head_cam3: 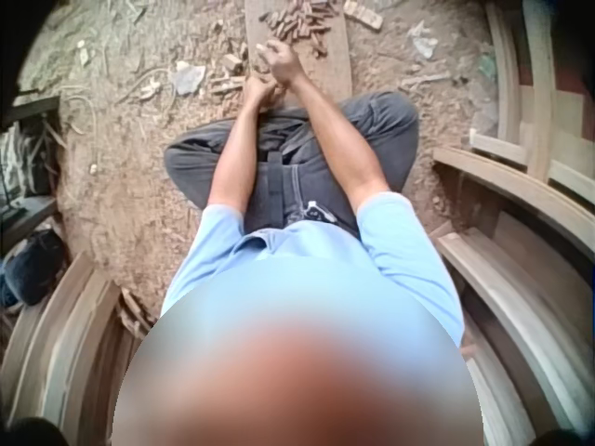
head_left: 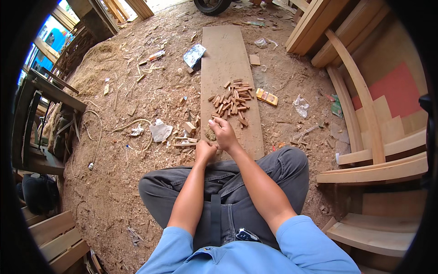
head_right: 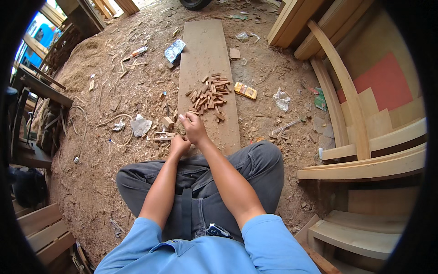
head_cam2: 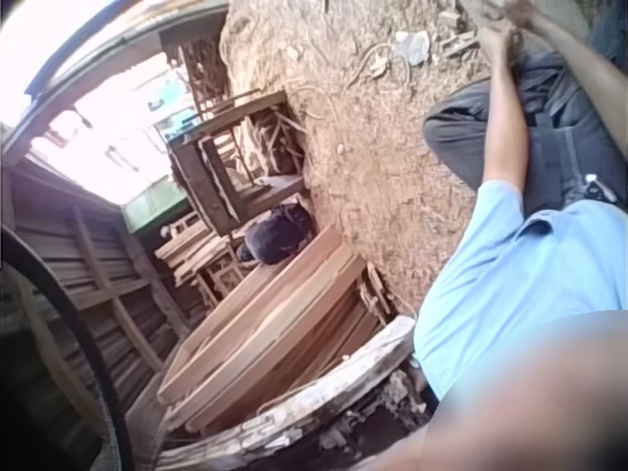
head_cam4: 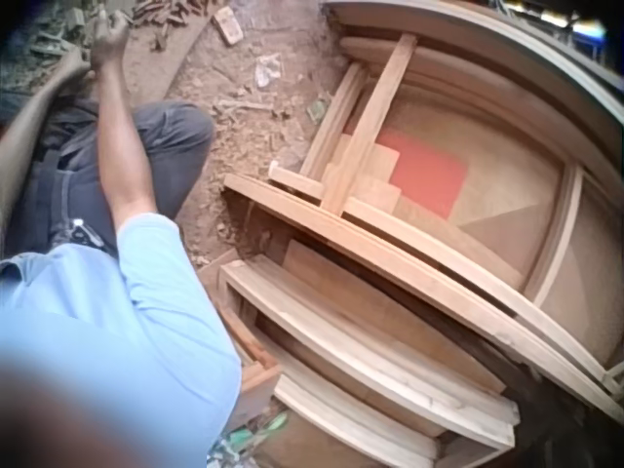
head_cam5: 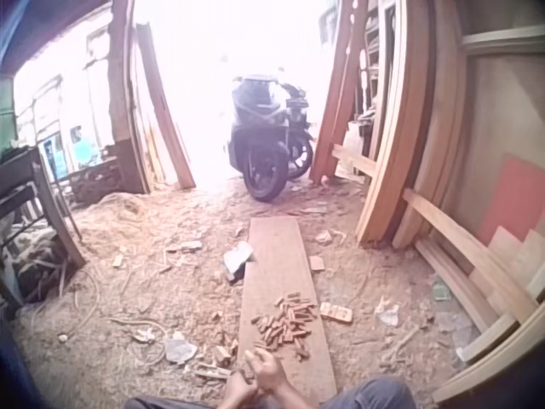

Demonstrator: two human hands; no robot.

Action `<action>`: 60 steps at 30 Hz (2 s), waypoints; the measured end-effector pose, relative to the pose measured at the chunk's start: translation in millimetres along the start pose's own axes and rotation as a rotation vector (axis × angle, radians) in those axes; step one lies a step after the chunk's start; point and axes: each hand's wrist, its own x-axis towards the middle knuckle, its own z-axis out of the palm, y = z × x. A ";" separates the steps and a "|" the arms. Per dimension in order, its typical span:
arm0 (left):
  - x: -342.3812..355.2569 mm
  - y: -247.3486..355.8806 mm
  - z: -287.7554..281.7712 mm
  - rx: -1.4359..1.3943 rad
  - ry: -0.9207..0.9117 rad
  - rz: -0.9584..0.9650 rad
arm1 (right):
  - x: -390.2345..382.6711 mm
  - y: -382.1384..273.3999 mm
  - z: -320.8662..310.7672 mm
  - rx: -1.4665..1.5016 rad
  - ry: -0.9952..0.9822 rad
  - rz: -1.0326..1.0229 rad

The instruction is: The person sits on the floor and repeatedly picks up small wooden pieces, smooths their edges with a handheld tool, and places them back on a board. The person also uses a sanding block to further smooth the pieces.

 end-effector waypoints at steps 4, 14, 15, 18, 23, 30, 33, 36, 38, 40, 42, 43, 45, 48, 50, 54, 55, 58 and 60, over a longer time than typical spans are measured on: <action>-1.3 -10.2 8.9 -0.037 0.050 0.003 | -3.4 4.2 2.3 -0.090 0.036 0.004; 6.3 -5.7 4.7 -0.010 0.002 0.006 | -1.5 -4.9 1.6 0.031 0.031 -0.078; 6.4 -5.3 4.9 -0.011 0.005 0.014 | -3.4 -5.9 1.8 0.049 0.012 -0.036; 4.2 -5.0 7.2 0.046 0.050 -0.032 | -10.8 -7.1 4.3 0.006 -0.007 -0.029; -1.2 1.0 0.1 -0.013 0.048 -0.001 | -6.6 -7.9 3.9 -0.028 -0.002 -0.027; 0.3 0.6 2.5 0.022 0.032 -0.031 | -2.1 -3.0 3.1 0.043 0.016 -0.058; -2.7 -8.6 10.6 -0.067 0.065 -0.048 | -3.2 -2.2 4.2 -0.083 -0.036 0.043; 4.7 -6.1 6.4 0.017 0.048 -0.024 | -2.4 -4.9 4.4 -0.077 -0.004 -0.050; 2.1 -2.7 3.8 -0.038 0.060 0.001 | -2.8 -6.9 4.1 0.010 -0.025 -0.039; -0.3 1.5 0.9 -0.011 -0.003 -0.040 | -3.8 -7.5 3.9 -0.007 -0.029 0.023; -1.7 4.9 -1.5 -0.021 0.038 -0.023 | -2.5 -7.0 4.1 -0.030 0.030 -0.098; -2.8 5.0 -1.7 -0.014 0.033 -0.013 | -1.6 -6.3 4.7 0.007 0.029 -0.079; -2.9 2.9 -0.6 -0.003 0.073 0.007 | -1.7 -3.8 5.4 0.023 0.031 0.009; 1.3 -4.1 3.0 -0.021 -0.002 -0.034 | 1.3 -1.1 5.0 -0.025 0.007 -0.148; 6.3 -6.9 5.9 -0.041 0.018 0.002 | 2.2 -0.9 3.6 0.058 0.025 -0.127; 8.5 -11.8 8.9 -0.037 -0.005 -0.038 | -2.7 -4.3 1.7 -0.028 -0.023 -0.004; 9.3 -11.1 8.7 -0.051 0.010 -0.014 | -3.1 -6.0 1.6 -0.021 -0.009 -0.048; 7.8 -10.2 7.1 -0.033 0.029 0.019 | -3.6 -10.0 2.4 0.012 0.011 -0.022; 6.6 -9.3 6.4 -0.023 0.016 -0.009 | -3.1 -11.2 3.1 0.013 0.003 -0.022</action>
